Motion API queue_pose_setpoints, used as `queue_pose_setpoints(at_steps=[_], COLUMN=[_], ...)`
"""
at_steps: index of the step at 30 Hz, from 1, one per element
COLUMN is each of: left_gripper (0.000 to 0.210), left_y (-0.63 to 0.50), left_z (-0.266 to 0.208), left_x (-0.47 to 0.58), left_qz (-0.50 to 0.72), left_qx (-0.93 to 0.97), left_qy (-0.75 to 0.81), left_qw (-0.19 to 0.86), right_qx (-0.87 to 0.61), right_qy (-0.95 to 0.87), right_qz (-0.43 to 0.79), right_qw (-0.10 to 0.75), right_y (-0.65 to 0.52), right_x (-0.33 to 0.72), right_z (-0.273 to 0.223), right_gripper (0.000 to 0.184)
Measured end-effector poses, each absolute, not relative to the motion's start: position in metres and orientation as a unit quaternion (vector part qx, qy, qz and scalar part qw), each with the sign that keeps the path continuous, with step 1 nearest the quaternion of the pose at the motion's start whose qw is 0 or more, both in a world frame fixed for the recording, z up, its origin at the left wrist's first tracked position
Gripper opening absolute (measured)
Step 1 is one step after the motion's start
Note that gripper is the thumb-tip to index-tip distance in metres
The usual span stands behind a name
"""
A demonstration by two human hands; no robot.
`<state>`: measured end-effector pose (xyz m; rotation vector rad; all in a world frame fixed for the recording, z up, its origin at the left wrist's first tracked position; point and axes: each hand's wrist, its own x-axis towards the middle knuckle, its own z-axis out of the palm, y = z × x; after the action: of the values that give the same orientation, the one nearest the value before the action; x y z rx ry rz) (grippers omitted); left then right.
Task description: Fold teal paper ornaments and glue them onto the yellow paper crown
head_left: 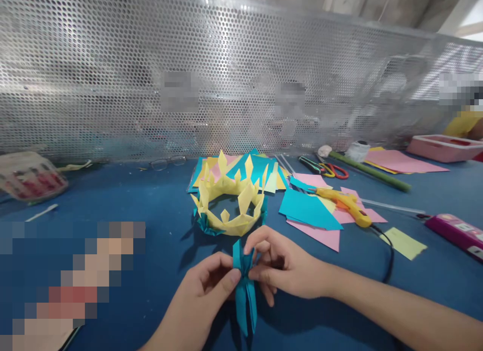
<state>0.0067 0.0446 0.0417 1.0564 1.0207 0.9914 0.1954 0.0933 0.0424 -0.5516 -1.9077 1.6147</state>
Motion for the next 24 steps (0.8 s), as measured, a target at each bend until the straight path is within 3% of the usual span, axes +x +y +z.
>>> queue_pose_setpoints(at_steps=[6,11,17,24], left_gripper=[0.03,0.027,0.027,0.032], left_y=[0.043,0.041,0.038,0.04], left_z=[0.034,0.033,0.046,0.038], left_x=[0.005,0.003,0.006,0.004], left_qz=[0.437,0.44,0.437,0.442], left_qx=[0.47,0.466,0.496,0.476], left_qy=[0.457,0.462,0.46,0.462], left_qw=[0.616,0.614,0.593,0.603], right_qx=[-0.207,-0.182,-0.149,-0.184], right_qy=[-0.783,-0.841,-0.888,-0.889], right_qz=[0.506,0.349,0.139,-0.011], right_qw=[0.296,0.372,0.413,0.418], right_y=[0.09,0.091,0.093,0.088], right_x=[0.196,0.195,0.206,0.204], right_z=[0.047,0.048,0.048,0.053], right_gripper=[0.01,0.005,0.021,0.029])
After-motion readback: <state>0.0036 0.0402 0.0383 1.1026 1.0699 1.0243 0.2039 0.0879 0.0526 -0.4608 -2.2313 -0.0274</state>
